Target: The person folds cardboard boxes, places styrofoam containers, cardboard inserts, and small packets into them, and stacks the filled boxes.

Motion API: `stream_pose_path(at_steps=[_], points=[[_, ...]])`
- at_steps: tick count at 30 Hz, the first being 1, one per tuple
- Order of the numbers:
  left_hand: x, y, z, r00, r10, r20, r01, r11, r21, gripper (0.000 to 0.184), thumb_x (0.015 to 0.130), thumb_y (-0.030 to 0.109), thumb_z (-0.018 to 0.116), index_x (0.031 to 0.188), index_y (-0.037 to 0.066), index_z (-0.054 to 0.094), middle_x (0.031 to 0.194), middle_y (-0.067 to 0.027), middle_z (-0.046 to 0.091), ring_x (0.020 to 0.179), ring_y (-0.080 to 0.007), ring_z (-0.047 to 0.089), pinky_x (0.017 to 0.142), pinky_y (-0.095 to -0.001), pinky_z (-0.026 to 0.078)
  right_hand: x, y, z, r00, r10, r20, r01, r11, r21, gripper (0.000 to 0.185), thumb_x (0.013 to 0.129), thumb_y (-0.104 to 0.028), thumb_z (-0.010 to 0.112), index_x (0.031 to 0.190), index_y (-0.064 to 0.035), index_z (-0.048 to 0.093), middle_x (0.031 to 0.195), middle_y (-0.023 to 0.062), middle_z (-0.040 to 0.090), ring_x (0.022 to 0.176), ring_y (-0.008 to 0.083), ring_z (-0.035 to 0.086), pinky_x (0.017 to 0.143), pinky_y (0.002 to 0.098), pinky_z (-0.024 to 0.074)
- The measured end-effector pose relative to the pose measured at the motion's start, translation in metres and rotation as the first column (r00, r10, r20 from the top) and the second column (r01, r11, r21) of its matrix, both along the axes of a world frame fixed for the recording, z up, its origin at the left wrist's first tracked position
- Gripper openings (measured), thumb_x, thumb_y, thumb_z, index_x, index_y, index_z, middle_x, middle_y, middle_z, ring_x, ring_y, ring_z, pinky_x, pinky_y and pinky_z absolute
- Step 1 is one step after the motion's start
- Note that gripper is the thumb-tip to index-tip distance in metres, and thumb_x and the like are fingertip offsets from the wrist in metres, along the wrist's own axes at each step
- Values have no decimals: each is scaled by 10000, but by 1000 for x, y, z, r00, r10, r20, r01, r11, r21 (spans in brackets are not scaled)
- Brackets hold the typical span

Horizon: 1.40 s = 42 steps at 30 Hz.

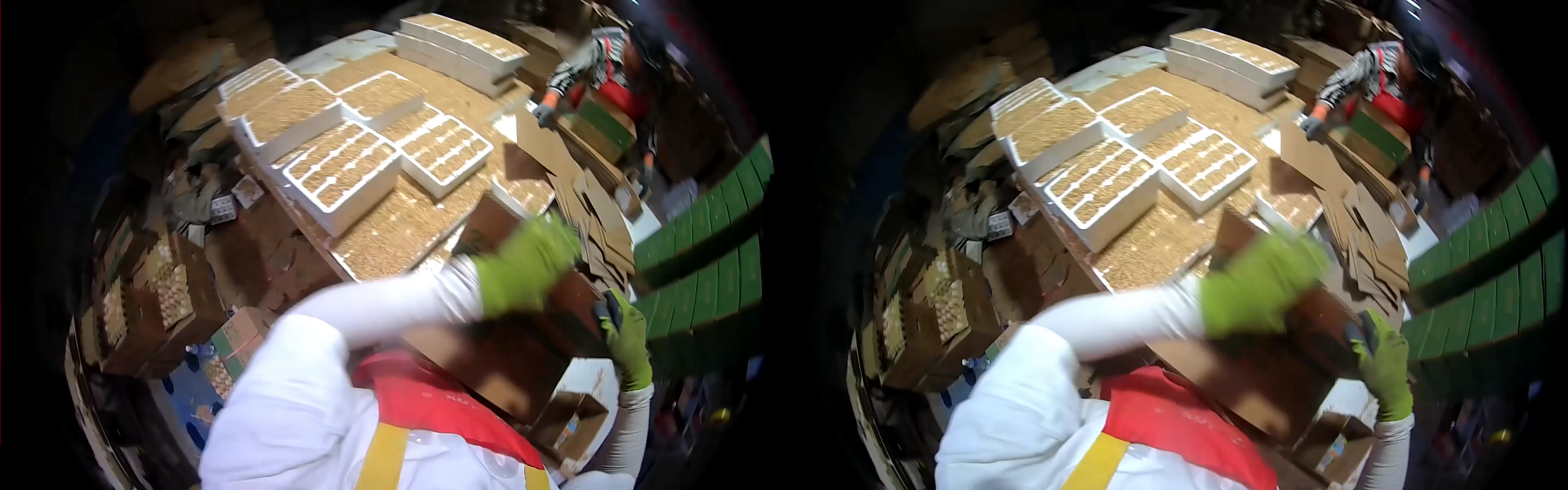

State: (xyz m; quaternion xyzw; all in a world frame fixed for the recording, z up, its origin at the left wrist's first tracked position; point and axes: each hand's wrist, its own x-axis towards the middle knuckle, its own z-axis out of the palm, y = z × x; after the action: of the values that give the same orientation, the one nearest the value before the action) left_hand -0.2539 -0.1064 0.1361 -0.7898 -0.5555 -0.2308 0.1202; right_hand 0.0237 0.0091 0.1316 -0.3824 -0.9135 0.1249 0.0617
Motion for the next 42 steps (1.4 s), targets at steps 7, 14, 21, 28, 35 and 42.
stream_pose_path(at_steps=[7,14,21,28,35,42], points=[[55,-4,-58,971,-26,238,-26,977,210,429,856,126,511,1261,-15,536,1376,-215,471,1351,-398,389,1169,-542,232,-36,87,17,996,67,-56,-87,799,-595,292,947,-273,634,1059,-3,630,892,6,621,836,95,526,782,263,460],[72,-23,-61,979,103,173,-166,899,405,327,821,181,556,1113,38,590,1134,-142,580,1123,-308,548,1043,-450,396,-50,79,15,982,0,-186,-102,838,-536,230,879,-189,702,928,34,672,784,22,645,737,79,575,652,241,495],[126,-76,-37,876,-237,420,208,972,112,141,798,190,581,893,90,610,844,-82,567,835,-246,562,834,-366,439,-94,36,13,954,212,-210,-187,973,132,289,811,-242,765,996,-29,704,849,152,705,724,245,670,654,335,504],[-34,-68,-52,522,-250,815,337,939,71,463,845,215,654,1282,80,587,1345,-138,566,1275,-358,487,1091,-489,345,-127,23,-4,926,295,-237,-242,943,228,356,865,-425,671,1025,-107,659,859,170,683,798,390,648,708,463,495],[15,-26,-83,946,-176,273,201,977,-66,399,814,277,680,1159,78,660,1271,-102,605,1175,-368,524,1011,-493,386,-1,-37,85,927,157,-342,-174,985,-18,591,740,-251,816,1231,-28,574,1201,174,572,1087,299,584,926,392,488],[-7,13,-134,826,-262,499,337,939,-65,396,874,311,634,1206,97,651,1307,-124,584,1196,-352,531,1025,-461,402,-29,-9,-7,952,307,5,-242,762,-601,663,715,-448,820,1175,-10,632,1013,142,676,944,215,640,850,353,491]])
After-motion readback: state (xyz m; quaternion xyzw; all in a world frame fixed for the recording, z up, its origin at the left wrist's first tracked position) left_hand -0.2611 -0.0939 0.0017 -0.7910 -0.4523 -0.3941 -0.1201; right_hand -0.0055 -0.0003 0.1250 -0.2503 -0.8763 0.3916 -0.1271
